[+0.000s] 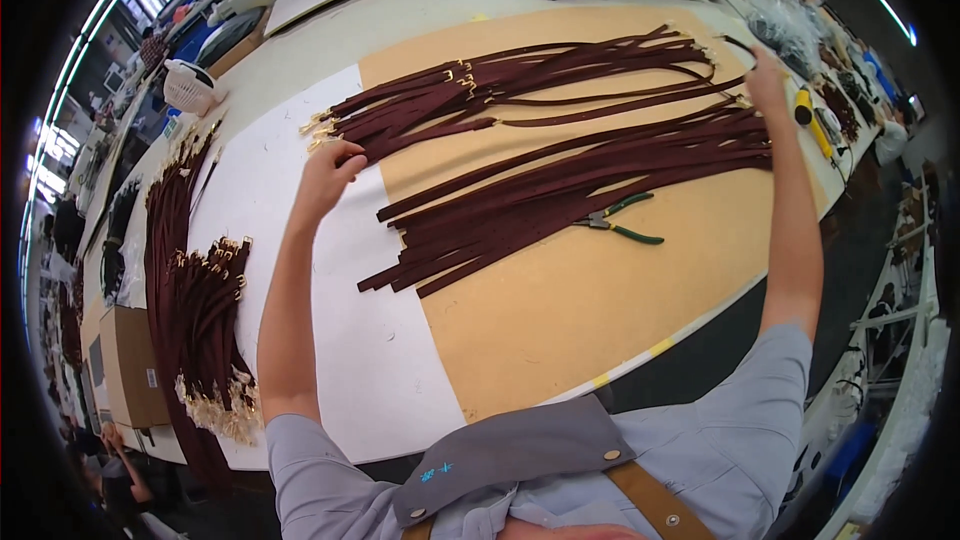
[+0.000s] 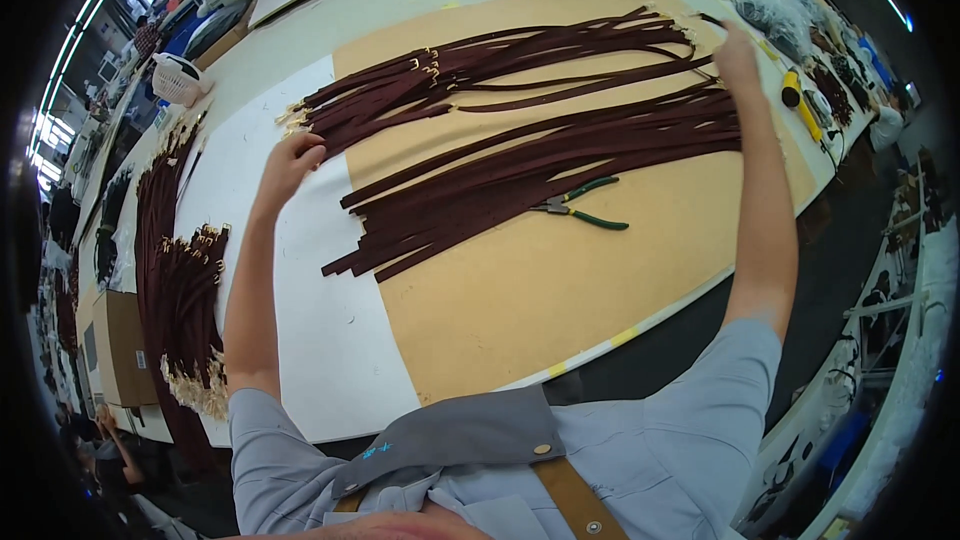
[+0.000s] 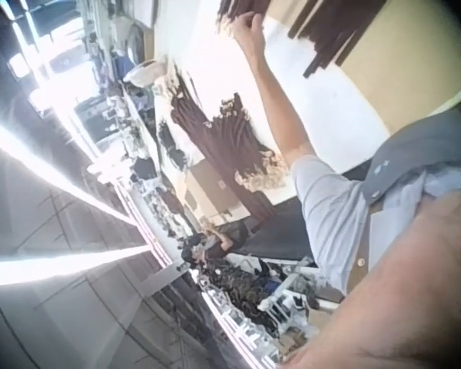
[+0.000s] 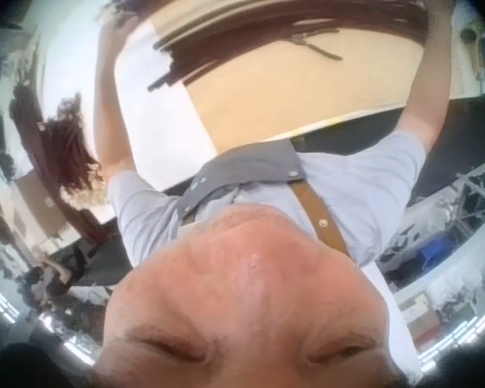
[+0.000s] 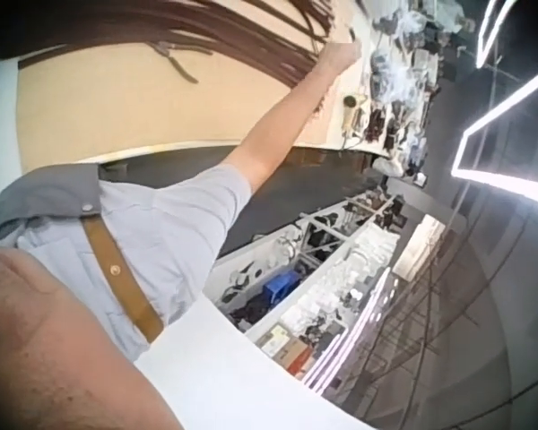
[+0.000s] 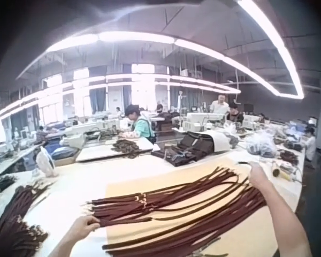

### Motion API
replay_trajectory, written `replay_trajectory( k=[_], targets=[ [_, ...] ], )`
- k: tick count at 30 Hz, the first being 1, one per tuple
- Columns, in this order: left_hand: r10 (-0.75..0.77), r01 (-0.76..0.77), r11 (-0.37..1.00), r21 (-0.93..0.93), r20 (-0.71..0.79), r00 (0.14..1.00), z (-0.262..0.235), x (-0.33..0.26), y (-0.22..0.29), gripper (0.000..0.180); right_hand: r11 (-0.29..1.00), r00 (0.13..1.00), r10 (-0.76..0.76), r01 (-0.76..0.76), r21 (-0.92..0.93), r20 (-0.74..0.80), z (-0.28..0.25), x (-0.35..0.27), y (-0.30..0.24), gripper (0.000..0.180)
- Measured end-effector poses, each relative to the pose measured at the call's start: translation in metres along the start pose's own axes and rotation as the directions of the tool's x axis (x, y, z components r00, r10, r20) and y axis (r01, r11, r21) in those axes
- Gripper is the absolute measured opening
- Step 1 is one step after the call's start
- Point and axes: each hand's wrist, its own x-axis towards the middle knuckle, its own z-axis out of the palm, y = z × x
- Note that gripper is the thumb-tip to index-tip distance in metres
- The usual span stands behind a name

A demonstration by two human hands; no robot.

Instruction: Assembling leather straps by attaching buckles and hardware using pliers.

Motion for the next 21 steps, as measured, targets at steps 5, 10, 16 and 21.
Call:
replay_trajectory(
  k=[5,10,16,21],
  targets=[
    [0.054,0.075,0.811,0.580,-0.203,0.978,0.051,-0.005,-0.058,0.046,0.994,0.881,-0.054,0.002,0.112,0.469,0.087,-0.064,-0.111,0.074],
    [-0.086,0.202,0.665,0.719,-0.195,0.977,0.069,-0.004,-0.072,0.064,0.969,0.799,0.196,-0.245,0.010,0.569,0.144,-0.067,-0.101,0.099],
    [0.012,0.167,0.710,0.684,-0.249,0.968,0.073,-0.005,-0.078,0.063,0.989,0.898,0.106,-0.141,0.050,0.426,0.246,-0.039,-0.095,0.090],
    [-0.006,0.202,0.750,0.630,-0.300,0.954,0.062,0.006,-0.061,0.074,0.990,0.866,0.143,-0.133,-0.055,0.479,0.287,-0.016,-0.047,0.099]
  ],
)
